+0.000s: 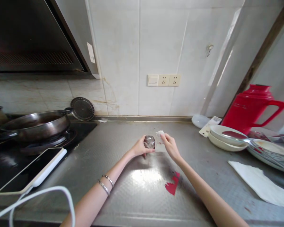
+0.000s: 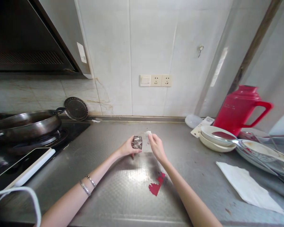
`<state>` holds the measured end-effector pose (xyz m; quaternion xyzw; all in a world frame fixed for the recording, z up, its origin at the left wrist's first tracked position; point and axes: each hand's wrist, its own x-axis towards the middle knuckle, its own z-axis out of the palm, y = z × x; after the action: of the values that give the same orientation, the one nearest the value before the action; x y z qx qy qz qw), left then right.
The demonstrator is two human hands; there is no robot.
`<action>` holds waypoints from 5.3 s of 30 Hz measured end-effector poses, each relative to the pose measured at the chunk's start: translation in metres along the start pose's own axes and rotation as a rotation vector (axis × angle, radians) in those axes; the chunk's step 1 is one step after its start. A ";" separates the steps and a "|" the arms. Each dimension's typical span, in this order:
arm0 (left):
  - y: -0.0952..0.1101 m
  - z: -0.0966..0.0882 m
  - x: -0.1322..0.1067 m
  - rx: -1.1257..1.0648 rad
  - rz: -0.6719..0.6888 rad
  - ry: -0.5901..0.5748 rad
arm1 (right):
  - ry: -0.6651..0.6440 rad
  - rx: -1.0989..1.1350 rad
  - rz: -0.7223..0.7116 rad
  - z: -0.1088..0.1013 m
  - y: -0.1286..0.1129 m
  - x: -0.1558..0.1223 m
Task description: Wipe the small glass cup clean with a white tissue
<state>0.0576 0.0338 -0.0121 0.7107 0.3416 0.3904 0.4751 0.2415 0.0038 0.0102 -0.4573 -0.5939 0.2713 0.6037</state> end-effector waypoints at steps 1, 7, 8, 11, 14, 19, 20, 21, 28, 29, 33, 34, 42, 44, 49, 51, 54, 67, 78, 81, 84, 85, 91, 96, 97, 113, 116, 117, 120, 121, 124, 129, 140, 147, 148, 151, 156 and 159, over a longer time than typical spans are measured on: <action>0.001 0.001 -0.003 -0.009 -0.017 -0.016 | 0.030 -0.034 -0.028 -0.002 -0.001 0.001; 0.005 0.006 -0.012 -0.070 -0.037 0.015 | 0.048 -0.025 -0.069 -0.002 0.002 0.004; 0.005 0.006 -0.013 -0.055 -0.012 0.036 | 0.046 -0.014 -0.068 -0.001 0.004 0.003; 0.005 0.007 -0.013 0.025 0.091 0.097 | 0.059 -0.028 -0.069 0.003 0.007 0.000; 0.006 0.007 -0.013 0.062 0.125 0.102 | 0.047 -0.070 -0.090 0.008 0.003 -0.007; 0.005 0.008 -0.013 0.078 0.153 0.116 | -0.160 -0.162 -0.289 0.013 -0.007 -0.017; 0.005 0.008 -0.012 0.074 0.163 0.127 | -0.197 -0.183 -0.335 0.013 -0.008 -0.019; 0.006 0.008 -0.012 0.062 0.169 0.131 | -0.226 -0.205 -0.380 0.012 -0.009 -0.020; 0.009 0.005 -0.010 0.074 0.198 0.210 | -0.409 -0.381 -0.721 0.011 -0.015 -0.023; 0.009 0.005 -0.010 0.081 0.192 0.214 | -0.412 -0.395 -0.737 0.012 -0.016 -0.023; 0.008 0.005 -0.010 0.023 0.175 0.170 | -0.354 -0.349 -0.663 0.014 -0.016 -0.020; 0.008 0.005 -0.010 -0.005 0.159 0.150 | -0.332 -0.327 -0.629 0.013 -0.016 -0.020; 0.014 0.006 -0.011 0.040 0.136 0.172 | -0.396 -0.348 -0.719 0.007 -0.021 -0.023; 0.015 0.007 -0.011 0.091 0.144 0.176 | -0.417 -0.339 -0.723 0.009 -0.022 -0.024; 0.015 0.009 -0.011 -0.006 0.129 0.116 | -0.225 -0.187 -0.505 0.013 -0.017 -0.021; 0.016 0.009 -0.012 -0.037 0.100 0.099 | -0.178 -0.149 -0.442 0.011 -0.014 -0.020; 0.017 0.008 -0.012 -0.046 0.102 0.104 | -0.217 -0.176 -0.530 0.009 -0.014 -0.023; 0.020 0.012 -0.012 0.028 0.135 0.143 | -0.200 -0.245 -0.656 0.016 -0.012 -0.021; 0.020 0.012 -0.014 0.215 0.163 0.164 | -0.336 -0.300 -0.803 0.016 -0.015 -0.030; 0.021 0.014 -0.015 0.186 0.167 0.163 | -0.283 -0.292 -0.738 0.016 -0.013 -0.026; 0.019 0.014 -0.014 0.076 0.103 0.157 | -0.198 -0.272 -0.677 0.014 -0.008 -0.021; 0.018 0.014 -0.013 0.048 0.080 0.158 | -0.184 -0.272 -0.680 0.012 -0.007 -0.020; 0.014 0.008 -0.011 0.069 0.089 0.205 | -0.289 -0.370 -0.863 0.010 -0.016 -0.027; 0.019 0.008 -0.011 0.146 0.151 0.204 | -0.371 -0.422 -0.900 0.015 -0.023 -0.029; 0.020 0.008 -0.012 0.146 0.154 0.202 | -0.346 -0.410 -0.871 0.015 -0.022 -0.028; 0.019 0.008 -0.013 0.071 0.142 0.217 | -0.260 -0.340 -0.880 0.011 -0.021 -0.029; 0.025 0.010 -0.016 0.095 0.168 0.171 | -0.207 -0.337 -0.827 0.009 -0.020 -0.026; 0.027 0.010 -0.016 0.104 0.175 0.160 | -0.194 -0.347 -0.821 0.007 -0.019 -0.025; 0.029 0.010 -0.017 0.140 0.203 0.164 | -0.183 -0.386 -0.865 0.003 -0.019 -0.023; 0.029 0.009 -0.017 0.156 0.216 0.174 | -0.190 -0.398 -0.894 0.002 -0.019 -0.024; 0.029 0.009 -0.016 0.225 0.224 0.218 | -0.233 -0.421 -0.974 0.002 -0.021 -0.026; 0.027 0.011 -0.016 0.304 0.233 0.268 | -0.281 -0.416 -0.946 0.009 -0.021 -0.029; 0.020 0.007 -0.014 0.068 0.141 0.192 | -0.224 -0.356 -0.883 0.006 -0.019 -0.027; 0.023 0.013 -0.017 0.210 0.193 0.191 | -0.258 -0.351 -0.842 0.010 -0.022 -0.028; 0.023 0.013 -0.017 0.210 0.203 0.178 | -0.240 -0.343 -0.820 0.010 -0.021 -0.027; 0.022 0.013 -0.017 0.170 0.196 0.149 | -0.185 -0.316 -0.774 0.010 -0.017 -0.024; 0.022 0.012 -0.016 0.117 0.165 0.159 | -0.186 -0.332 -0.812 0.007 -0.017 -0.025; 0.022 0.012 -0.015 0.140 0.158 0.191 | -0.235 -0.347 -0.862 0.008 -0.020 -0.028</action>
<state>0.0637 0.0086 0.0024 0.7263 0.3548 0.4676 0.3577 0.2256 -0.0274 0.0141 -0.2299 -0.8302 -0.0571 0.5046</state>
